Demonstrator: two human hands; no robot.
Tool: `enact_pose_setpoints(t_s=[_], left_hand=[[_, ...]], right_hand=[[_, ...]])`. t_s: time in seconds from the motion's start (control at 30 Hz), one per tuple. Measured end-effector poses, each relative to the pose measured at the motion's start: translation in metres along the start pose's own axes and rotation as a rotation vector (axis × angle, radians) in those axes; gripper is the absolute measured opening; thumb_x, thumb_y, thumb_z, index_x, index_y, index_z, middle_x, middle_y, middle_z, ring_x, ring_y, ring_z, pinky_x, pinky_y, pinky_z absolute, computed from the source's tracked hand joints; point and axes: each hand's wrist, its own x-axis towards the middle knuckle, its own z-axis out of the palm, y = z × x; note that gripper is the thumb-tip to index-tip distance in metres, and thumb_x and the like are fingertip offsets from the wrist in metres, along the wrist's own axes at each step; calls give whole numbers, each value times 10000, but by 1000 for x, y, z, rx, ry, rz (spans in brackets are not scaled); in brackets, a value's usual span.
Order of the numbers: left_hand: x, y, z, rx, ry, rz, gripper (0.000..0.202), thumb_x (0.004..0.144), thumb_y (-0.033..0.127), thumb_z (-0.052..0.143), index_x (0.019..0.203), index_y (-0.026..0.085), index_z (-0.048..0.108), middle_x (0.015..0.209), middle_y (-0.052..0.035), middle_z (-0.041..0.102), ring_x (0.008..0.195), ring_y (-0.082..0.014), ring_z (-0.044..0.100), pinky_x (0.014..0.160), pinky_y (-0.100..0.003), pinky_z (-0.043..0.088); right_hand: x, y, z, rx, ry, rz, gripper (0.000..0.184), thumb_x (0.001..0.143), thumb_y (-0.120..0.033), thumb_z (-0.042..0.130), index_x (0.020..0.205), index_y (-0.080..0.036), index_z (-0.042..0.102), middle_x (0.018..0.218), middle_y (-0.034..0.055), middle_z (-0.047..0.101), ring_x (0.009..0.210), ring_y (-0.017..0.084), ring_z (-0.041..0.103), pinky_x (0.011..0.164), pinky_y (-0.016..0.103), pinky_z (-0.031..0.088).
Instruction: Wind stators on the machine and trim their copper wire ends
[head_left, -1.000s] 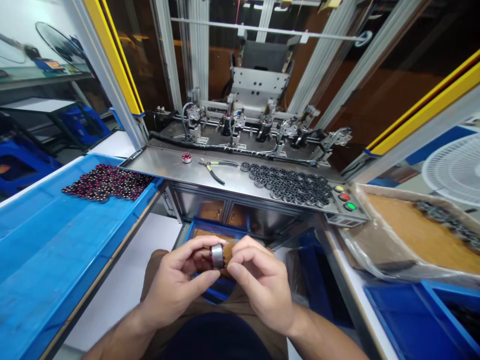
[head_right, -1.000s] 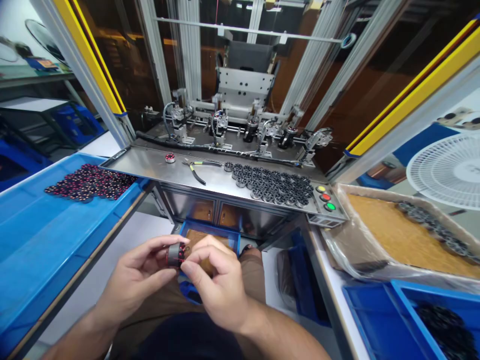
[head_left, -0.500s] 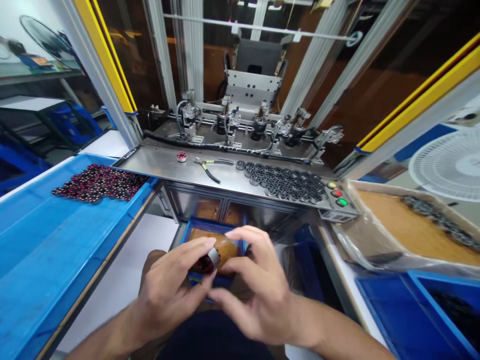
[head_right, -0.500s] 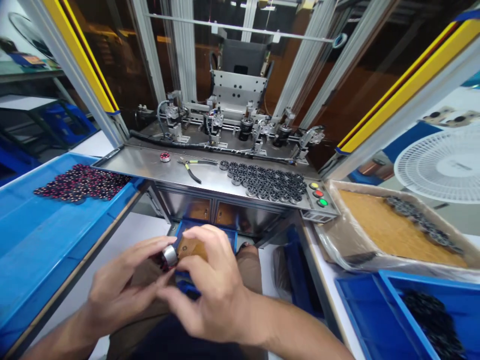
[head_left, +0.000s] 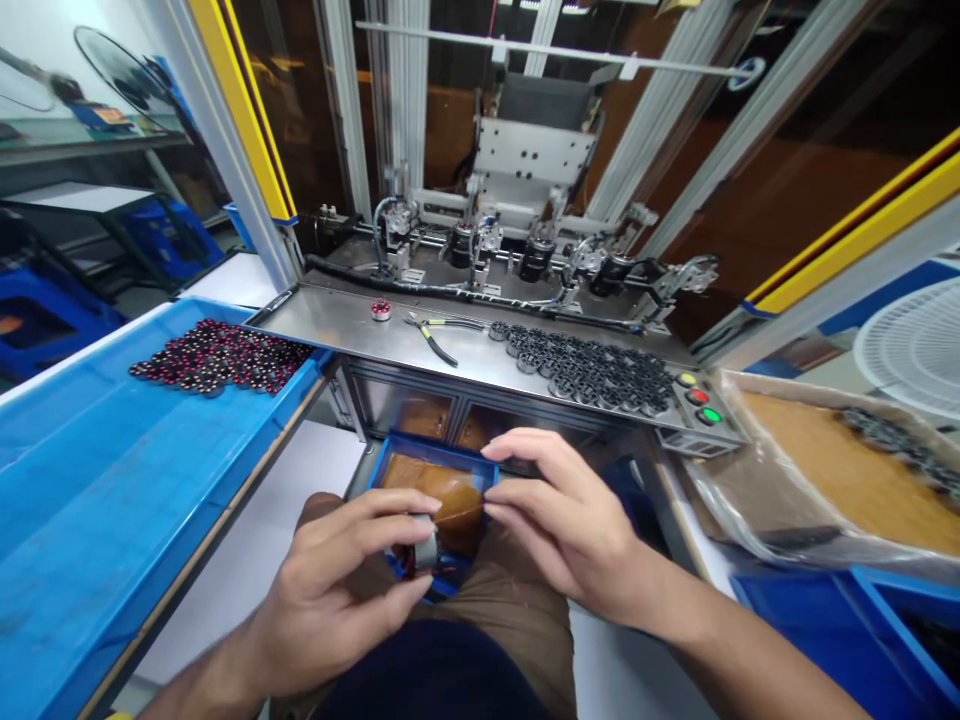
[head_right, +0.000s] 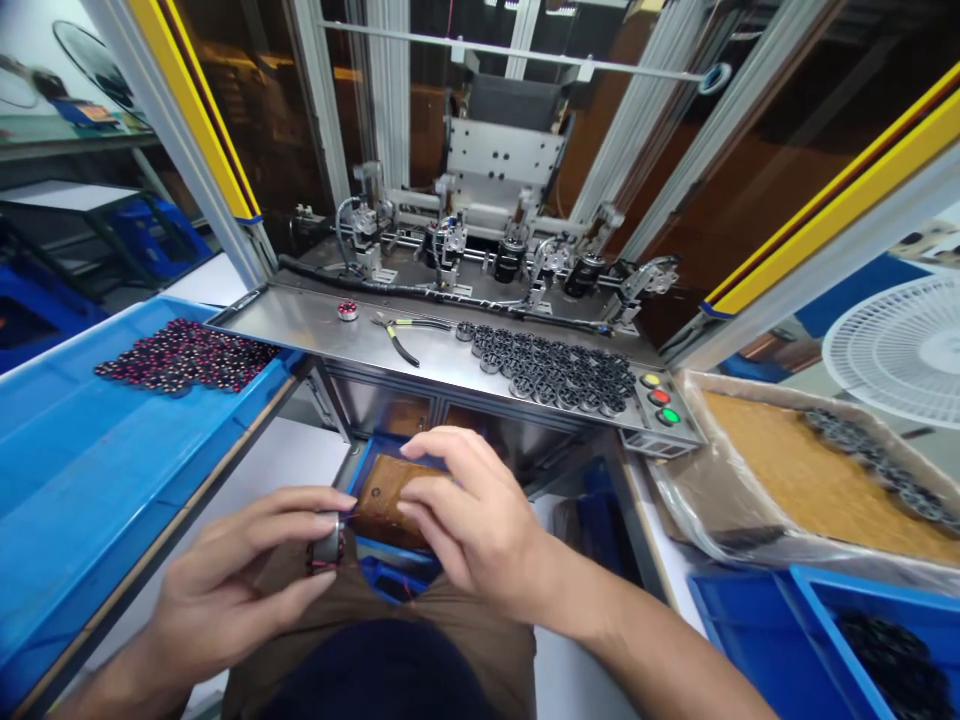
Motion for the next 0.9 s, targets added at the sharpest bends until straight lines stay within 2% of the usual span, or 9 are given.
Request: enact_pose_setpoints(t_s=[0.13, 0.27, 0.37, 0.47, 0.53, 0.63, 0.73, 0.83, 0.9], left_hand=[[0, -1, 7, 38, 72, -54, 492, 765, 39, 701, 1199, 243, 591, 1208, -76, 666, 1113, -209, 640, 960, -317, 532], [-1, -1, 7, 95, 95, -25, 497, 764, 62, 714, 1208, 251, 597, 1206, -77, 663, 1093, -201, 650, 964, -292, 525], [-5, -1, 1, 82, 90, -51, 488, 765, 53, 711, 1191, 268, 604, 1199, -64, 668, 1090, -187, 651, 963, -272, 520], [-11, -3, -7, 12, 93, -147, 454, 769, 59, 712, 1151, 286, 622, 1178, -46, 685, 1109, -185, 643, 970, -272, 516], [-15, -6, -12, -70, 161, -240, 414, 778, 70, 709, 1123, 289, 643, 1167, -43, 694, 1128, -189, 638, 971, -271, 520], [-19, -12, -14, -314, 320, -413, 333, 813, 115, 693, 1101, 280, 668, 1202, -55, 683, 1097, -201, 663, 902, -273, 565], [-21, -19, -13, -543, 440, -513, 255, 832, 193, 687, 1081, 245, 687, 1207, -87, 686, 1019, -224, 692, 755, -272, 611], [-22, -21, -12, -572, 523, -534, 198, 835, 232, 684, 1032, 212, 701, 1183, -107, 697, 1006, -240, 689, 686, -265, 611], [-24, -21, -13, -541, 560, -537, 167, 845, 227, 673, 1010, 214, 698, 1182, -99, 694, 1017, -230, 680, 703, -259, 601]], right_hand=[[6, -15, 0, 28, 11, -58, 280, 861, -443, 653, 991, -196, 629, 1102, 174, 633, 1103, 292, 599, 914, 469, 542], [13, -19, 23, -8, 15, -165, 60, 880, -211, 608, 903, -161, 630, 1118, 184, 652, 1116, 287, 598, 876, 467, 549], [13, -15, 36, -69, 1, -276, 94, 880, -110, 531, 900, -125, 620, 1144, 203, 649, 1191, 303, 556, 876, 469, 540], [17, -6, 38, -83, -68, -335, 90, 875, -106, 530, 916, -102, 610, 1140, 215, 634, 1213, 316, 540, 922, 464, 515], [29, 12, 37, -45, -56, -253, 79, 887, -123, 531, 937, -125, 592, 1142, 188, 619, 1187, 280, 552, 945, 441, 504], [60, 62, 45, -103, 14, 30, 82, 929, -217, 527, 982, -176, 573, 1131, 136, 614, 1128, 225, 573, 964, 411, 491], [96, 127, 69, -330, -151, 284, 413, 903, -359, 594, 1225, -110, 526, 1312, 191, 538, 1275, 252, 477, 1092, 404, 387], [115, 174, 95, -383, -270, 348, 674, 832, -416, 678, 1363, -69, 451, 1430, 236, 448, 1363, 331, 387, 1129, 457, 323], [119, 189, 108, -408, -333, 383, 739, 836, -485, 650, 1400, -66, 422, 1448, 261, 422, 1374, 395, 354, 1116, 532, 296]])
